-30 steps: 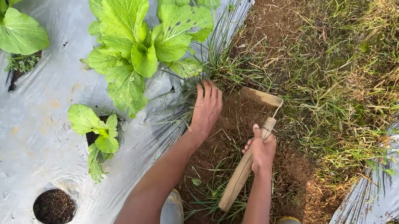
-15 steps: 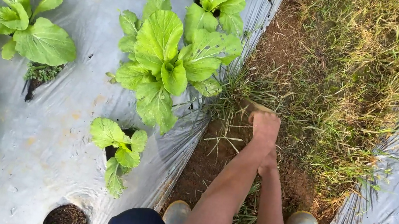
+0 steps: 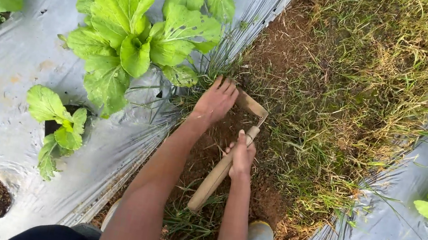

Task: The person uses a hand hoe to loosen soil and remove weeds from a narrow path between rows of leafy green plants growing through plastic mulch. The person repeatedly scrapes the hoe along the ground and pulls up clumps of grass with their hands.

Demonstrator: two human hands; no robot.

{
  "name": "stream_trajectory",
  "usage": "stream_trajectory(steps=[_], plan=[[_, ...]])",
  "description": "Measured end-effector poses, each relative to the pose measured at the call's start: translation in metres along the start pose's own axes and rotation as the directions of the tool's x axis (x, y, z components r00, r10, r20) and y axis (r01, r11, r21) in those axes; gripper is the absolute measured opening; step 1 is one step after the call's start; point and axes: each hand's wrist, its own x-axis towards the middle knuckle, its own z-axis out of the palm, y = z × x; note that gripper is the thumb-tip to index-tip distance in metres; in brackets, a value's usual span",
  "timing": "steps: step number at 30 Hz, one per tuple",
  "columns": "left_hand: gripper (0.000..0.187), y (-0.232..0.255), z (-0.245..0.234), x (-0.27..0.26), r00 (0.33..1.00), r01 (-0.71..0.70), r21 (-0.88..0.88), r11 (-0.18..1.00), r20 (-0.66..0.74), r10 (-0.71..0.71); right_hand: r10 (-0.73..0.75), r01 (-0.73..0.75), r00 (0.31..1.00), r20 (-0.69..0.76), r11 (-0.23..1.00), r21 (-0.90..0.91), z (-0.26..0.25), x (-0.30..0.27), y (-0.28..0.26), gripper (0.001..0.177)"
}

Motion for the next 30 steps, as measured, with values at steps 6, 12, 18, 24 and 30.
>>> stream_trajectory(steps=[6,12,18,24,30], plan=[[0.045,0.021,-0.023,-0.036,0.962,0.215,0.196,0.957,0.129,-0.243,0.136,-0.144,0.988,0.068,0.980,0.138,-0.013,0.002,-0.019,0.029],[0.066,0.022,0.014,-0.037,0.877,0.349,0.150,0.925,0.296,-0.379,0.141,-0.151,0.986,0.083,0.981,0.122,-0.015,0.003,-0.007,0.029],[0.037,0.048,0.089,-0.046,0.862,0.450,0.058,0.891,0.232,-0.451,0.105,-0.106,0.993,0.048,0.994,0.024,-0.019,0.003,0.001,0.029],[0.013,0.060,0.078,-0.050,0.804,0.589,-0.041,0.807,-0.067,-0.591,-0.048,0.046,0.998,-0.028,0.997,-0.054,0.002,-0.013,-0.005,0.023],[0.020,0.046,0.077,-0.048,0.827,0.562,-0.190,0.805,0.154,-0.541,-0.179,0.173,0.983,-0.037,0.977,-0.122,0.027,-0.005,-0.031,0.017]])
